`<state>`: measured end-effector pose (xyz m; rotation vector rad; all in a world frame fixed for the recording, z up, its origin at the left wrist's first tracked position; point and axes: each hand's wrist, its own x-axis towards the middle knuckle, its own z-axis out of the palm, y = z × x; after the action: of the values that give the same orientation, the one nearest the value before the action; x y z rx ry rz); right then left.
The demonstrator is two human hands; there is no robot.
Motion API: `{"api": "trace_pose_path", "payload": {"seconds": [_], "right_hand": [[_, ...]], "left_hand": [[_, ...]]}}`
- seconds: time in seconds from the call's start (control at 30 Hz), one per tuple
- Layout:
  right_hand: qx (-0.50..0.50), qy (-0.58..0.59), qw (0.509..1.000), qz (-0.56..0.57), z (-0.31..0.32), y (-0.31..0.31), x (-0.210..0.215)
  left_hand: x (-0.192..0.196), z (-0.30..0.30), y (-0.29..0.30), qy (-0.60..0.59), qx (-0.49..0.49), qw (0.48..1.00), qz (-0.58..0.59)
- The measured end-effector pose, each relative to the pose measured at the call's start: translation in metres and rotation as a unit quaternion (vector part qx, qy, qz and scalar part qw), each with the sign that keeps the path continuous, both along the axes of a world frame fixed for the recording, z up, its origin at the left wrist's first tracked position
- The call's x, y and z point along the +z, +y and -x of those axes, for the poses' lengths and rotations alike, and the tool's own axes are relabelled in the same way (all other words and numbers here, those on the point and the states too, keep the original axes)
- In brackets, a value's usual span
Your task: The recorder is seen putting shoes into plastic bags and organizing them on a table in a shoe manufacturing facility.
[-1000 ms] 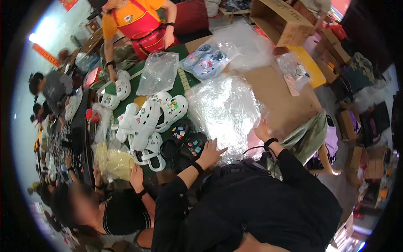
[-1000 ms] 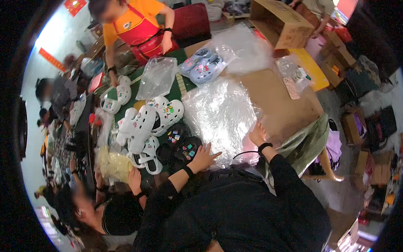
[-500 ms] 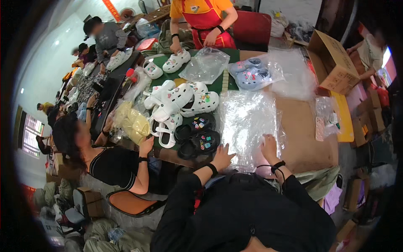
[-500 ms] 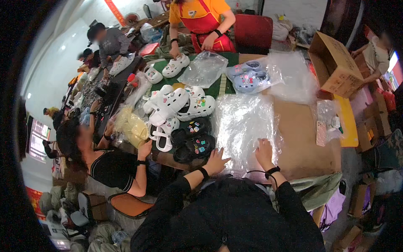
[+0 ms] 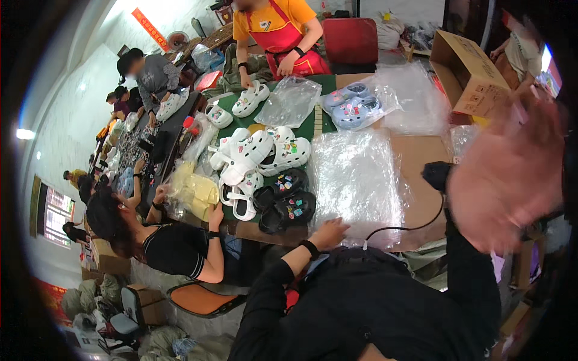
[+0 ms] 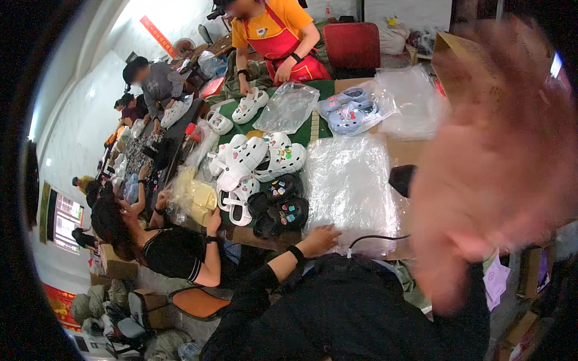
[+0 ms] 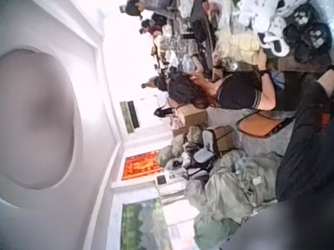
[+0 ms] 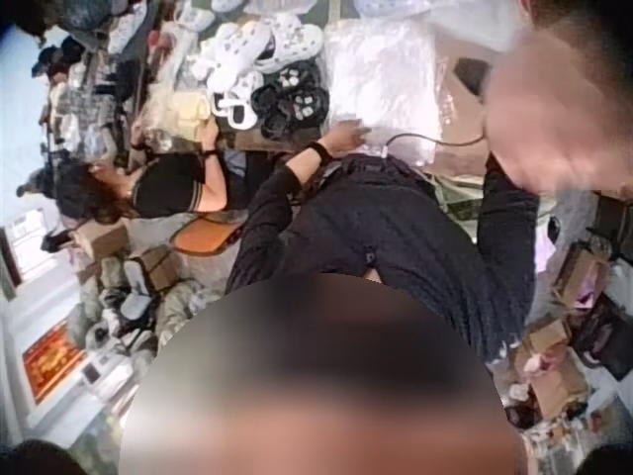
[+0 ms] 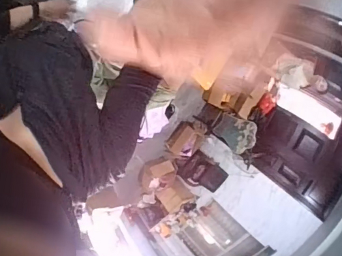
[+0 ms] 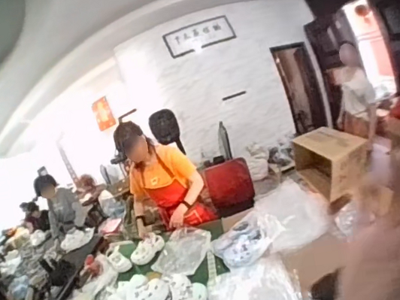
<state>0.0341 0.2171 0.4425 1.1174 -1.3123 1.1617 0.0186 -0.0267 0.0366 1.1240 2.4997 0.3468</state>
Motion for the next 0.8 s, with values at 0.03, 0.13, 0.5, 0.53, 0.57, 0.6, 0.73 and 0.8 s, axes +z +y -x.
{"api": "trace_pose_path", "payload": {"seconds": [0.03, 0.13, 0.5, 0.53, 0.57, 0.6, 0.73, 0.8], "right_hand": [[0.016, 0.164, 0.986, 0.036, -0.002, 0.013, 0.01], [0.015, 0.151, 0.987, 0.061, -0.008, 0.037, 0.005], [0.055, 0.19, 0.98, 0.027, -0.053, 0.078, 0.037], [0.056, 0.201, 0.978, 0.021, -0.051, 0.091, 0.04], [0.056, 0.212, 0.975, 0.018, -0.069, 0.101, 0.036], [0.052, 0.203, 0.977, 0.028, -0.072, 0.104, 0.04], [0.024, 0.121, 0.986, 0.11, -0.084, 0.078, 0.04], [0.015, 0.084, 0.983, 0.161, -0.081, 0.05, 0.035]], "left_hand": [[0.009, 0.004, 0.01, 0.012, -0.019, 0.999, -0.023], [0.049, 0.023, 0.029, -0.052, -0.017, 0.997, -0.054], [0.236, 0.021, 0.013, -0.003, 0.04, 0.951, -0.308], [0.267, 0.018, 0.015, -0.027, 0.041, 0.949, -0.312], [0.298, 0.005, 0.011, -0.021, 0.026, 0.939, -0.342], [0.329, -0.005, 0.011, -0.036, 0.016, 0.932, -0.36], [0.39, -0.031, 0.014, -0.083, -0.148, 0.792, -0.586], [0.401, -0.054, 0.016, -0.08, -0.106, 0.748, -0.65]]}}
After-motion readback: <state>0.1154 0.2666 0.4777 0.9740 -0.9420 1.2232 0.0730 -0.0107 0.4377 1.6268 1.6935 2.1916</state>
